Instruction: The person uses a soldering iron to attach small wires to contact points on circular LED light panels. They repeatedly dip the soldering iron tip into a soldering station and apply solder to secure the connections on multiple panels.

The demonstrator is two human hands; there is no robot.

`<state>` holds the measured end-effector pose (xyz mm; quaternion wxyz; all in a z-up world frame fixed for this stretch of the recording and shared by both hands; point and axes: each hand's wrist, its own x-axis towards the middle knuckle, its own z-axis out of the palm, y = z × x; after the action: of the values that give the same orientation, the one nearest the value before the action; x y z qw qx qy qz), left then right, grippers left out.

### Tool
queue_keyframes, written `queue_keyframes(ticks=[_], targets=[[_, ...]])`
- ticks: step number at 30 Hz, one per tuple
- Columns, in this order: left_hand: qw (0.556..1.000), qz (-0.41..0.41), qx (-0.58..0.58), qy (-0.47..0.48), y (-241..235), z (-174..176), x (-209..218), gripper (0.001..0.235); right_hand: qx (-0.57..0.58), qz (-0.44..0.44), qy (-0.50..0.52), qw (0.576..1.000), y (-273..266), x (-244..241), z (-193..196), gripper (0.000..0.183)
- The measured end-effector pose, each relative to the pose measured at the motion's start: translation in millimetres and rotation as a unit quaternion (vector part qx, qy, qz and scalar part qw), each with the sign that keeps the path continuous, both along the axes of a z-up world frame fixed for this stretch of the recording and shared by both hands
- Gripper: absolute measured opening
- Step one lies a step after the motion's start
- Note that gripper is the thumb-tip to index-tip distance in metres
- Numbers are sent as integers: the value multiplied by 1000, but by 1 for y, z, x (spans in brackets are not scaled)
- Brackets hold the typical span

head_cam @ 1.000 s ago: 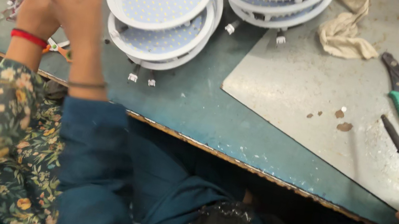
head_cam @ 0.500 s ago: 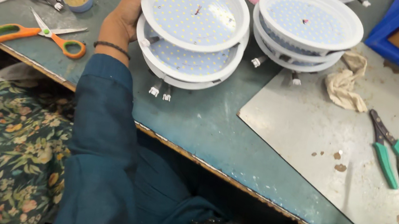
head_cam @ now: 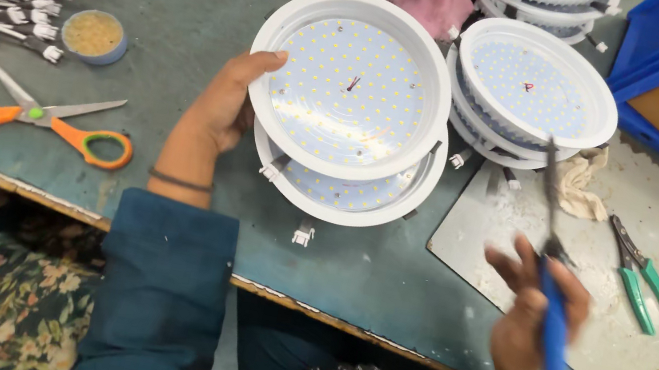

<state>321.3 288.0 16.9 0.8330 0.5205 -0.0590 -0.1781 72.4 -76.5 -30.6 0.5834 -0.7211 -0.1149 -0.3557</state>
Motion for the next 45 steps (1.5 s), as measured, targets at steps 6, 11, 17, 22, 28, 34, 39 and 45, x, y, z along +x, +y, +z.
queue_keyframes(ticks=[6,11,17,22,28,34,39,45], targets=[[998,14,3,-63,-6,8,-11,69,10,107,18,994,76,76,21,74],[1000,-16,-13,-19,-8,-1,-2,69,-47,82,5,996,106,108,37,82],[996,39,-67,31,-14,-15,-22,63,11,107,-13,994,115,104,55,81],[978,156,-127,-55,-42,-39,-134,63,3,131,-12,991,88,36,39,87],[982,102,-131,-89,-124,-30,-245,56,9,48,-47,998,8,-57,28,88],[992,68,-91,-64,-221,-17,-267,52,13,-59,33,998,-71,-113,28,86],[998,22,4,-60,-273,-16,-268,46,10,-99,60,993,-117,-125,16,84],[816,110,410,-392,-282,11,-281,56,64,-83,40,994,-134,-127,8,83]])
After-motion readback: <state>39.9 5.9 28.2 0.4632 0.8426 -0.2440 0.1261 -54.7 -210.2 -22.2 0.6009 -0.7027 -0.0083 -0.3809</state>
